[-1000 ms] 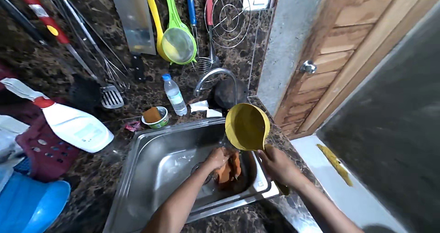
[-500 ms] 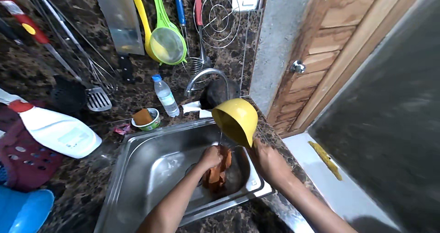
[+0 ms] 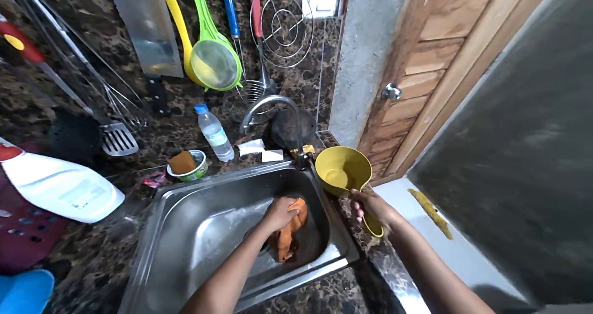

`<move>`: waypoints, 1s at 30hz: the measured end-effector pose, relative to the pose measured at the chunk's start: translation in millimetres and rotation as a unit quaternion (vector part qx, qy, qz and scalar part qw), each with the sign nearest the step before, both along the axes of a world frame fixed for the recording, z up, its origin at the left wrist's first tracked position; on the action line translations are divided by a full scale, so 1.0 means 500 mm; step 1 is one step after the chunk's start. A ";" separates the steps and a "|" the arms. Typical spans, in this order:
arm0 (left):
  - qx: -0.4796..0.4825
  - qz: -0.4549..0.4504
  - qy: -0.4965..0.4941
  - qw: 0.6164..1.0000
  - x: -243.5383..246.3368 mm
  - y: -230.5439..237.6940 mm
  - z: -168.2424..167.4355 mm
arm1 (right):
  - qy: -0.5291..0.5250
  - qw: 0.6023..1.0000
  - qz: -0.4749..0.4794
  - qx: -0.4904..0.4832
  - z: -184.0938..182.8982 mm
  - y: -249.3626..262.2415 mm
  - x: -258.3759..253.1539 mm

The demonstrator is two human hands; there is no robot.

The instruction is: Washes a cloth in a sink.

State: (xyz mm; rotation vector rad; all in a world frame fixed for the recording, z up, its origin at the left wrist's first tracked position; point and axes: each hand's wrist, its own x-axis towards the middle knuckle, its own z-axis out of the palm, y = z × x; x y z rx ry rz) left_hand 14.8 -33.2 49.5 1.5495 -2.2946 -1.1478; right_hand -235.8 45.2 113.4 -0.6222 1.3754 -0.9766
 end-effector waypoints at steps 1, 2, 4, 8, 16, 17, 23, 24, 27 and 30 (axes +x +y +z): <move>-0.004 -0.002 0.009 1.000 0.001 0.000 0.001 | -0.035 0.999 -0.023 0.010 -0.002 -0.003 -0.003; -0.003 -0.004 0.012 1.000 0.002 0.000 0.005 | -0.077 0.996 -0.046 0.021 -0.002 -0.003 -0.004; 0.009 -0.004 0.010 1.000 0.007 0.000 0.015 | -0.187 0.979 -0.081 0.020 -0.009 0.004 -0.018; 0.006 -0.011 0.023 1.000 0.024 0.011 0.031 | -0.316 0.939 -0.137 0.020 -0.070 0.069 -0.012; 0.001 -0.034 0.117 0.993 0.044 0.061 0.107 | -0.047 0.997 0.064 0.023 -0.137 0.025 0.221; -0.017 -0.021 0.162 0.986 0.047 0.065 0.104 | -0.067 0.995 0.057 0.038 -0.147 -0.002 0.241; 0.055 0.345 0.355 0.867 0.071 0.072 -0.053 | -0.226 0.971 0.019 0.070 -0.135 -0.070 0.319; 0.136 0.424 0.369 0.816 0.065 0.079 -0.065 | -0.235 0.969 0.001 0.073 -0.131 -0.074 0.326; 0.316 0.514 0.406 0.686 0.060 0.096 -0.077 | -0.246 0.966 -0.025 0.081 -0.145 -0.079 0.333; 0.263 0.506 0.439 0.695 0.033 0.109 -0.072 | -0.074 0.996 -0.007 0.053 -0.197 -0.089 0.324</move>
